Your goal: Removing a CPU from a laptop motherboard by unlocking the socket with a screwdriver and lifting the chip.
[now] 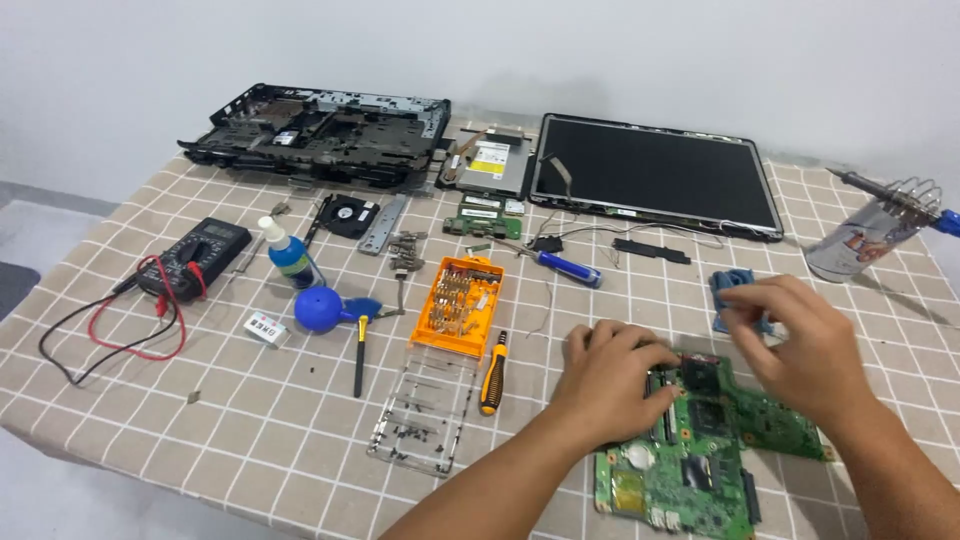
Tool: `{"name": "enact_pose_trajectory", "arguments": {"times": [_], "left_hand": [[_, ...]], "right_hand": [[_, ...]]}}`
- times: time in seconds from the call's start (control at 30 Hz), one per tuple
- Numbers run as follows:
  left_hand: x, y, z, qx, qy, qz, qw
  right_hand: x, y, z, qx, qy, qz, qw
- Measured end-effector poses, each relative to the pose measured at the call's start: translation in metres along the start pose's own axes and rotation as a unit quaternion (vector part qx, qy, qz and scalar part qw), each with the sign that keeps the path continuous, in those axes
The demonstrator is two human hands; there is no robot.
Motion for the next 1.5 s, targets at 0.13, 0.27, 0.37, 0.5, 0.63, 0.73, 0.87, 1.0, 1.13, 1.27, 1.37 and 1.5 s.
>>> {"name": "enact_pose_trajectory", "arguments": {"times": [0.13,0.27,0.37,0.5,0.63,0.73,0.87,1.0,1.13,1.27,1.37,1.5], "left_hand": [[-0.006,-0.002,-0.001,-0.004,-0.008,-0.018,1.0],[0.02,0.006,0.021,-0.1,0.041,0.12,0.987],[0.037,0.02,0.029,-0.165,0.006,0.228,0.96],[0.046,0.027,0.024,-0.09,-0.04,0.143,0.985],[0.049,0.035,0.02,-0.015,-0.092,0.055,0.994],[0.045,0.043,0.021,0.022,-0.12,0.008,0.993],[0.049,0.048,0.017,0.028,-0.113,0.007,0.993],[0.057,0.05,0.016,0.031,-0.11,0.001,0.993],[0.067,0.05,0.017,0.037,-0.106,-0.002,0.994],[0.076,0.053,0.014,0.039,-0.099,-0.003,0.994],[0.079,0.051,0.01,0.043,-0.091,-0.003,0.995],[0.078,0.05,0.006,0.051,-0.078,-0.003,0.996]], "right_hand": [[0.011,0.039,0.031,-0.052,0.03,0.031,0.998],[0.05,0.079,0.052,-0.131,0.154,0.064,0.977],[0.071,0.111,0.063,-0.181,0.24,0.07,0.951],[0.089,0.148,0.077,-0.185,0.355,0.035,0.916],[0.107,0.174,0.089,-0.191,0.438,0.006,0.878],[0.119,0.168,0.089,-0.202,0.432,-0.001,0.879],[0.112,0.163,0.1,-0.16,0.404,0.083,0.897],[0.116,0.134,0.11,-0.022,0.324,0.259,0.91],[0.118,0.145,0.133,0.048,0.305,0.183,0.933],[0.122,0.161,0.155,0.099,0.374,0.134,0.912],[0.135,0.171,0.159,0.073,0.409,0.119,0.902],[0.147,0.186,0.155,0.055,0.429,0.073,0.899]]}}
Point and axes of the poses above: each hand's wrist, its own z-axis towards the middle knuckle, its own x-axis out of the palm, y = z × x, the point moved 5 cm from there along z, towards the middle knuckle, and after that the axes turned 8 degrees about y, right-handed, at the moved point
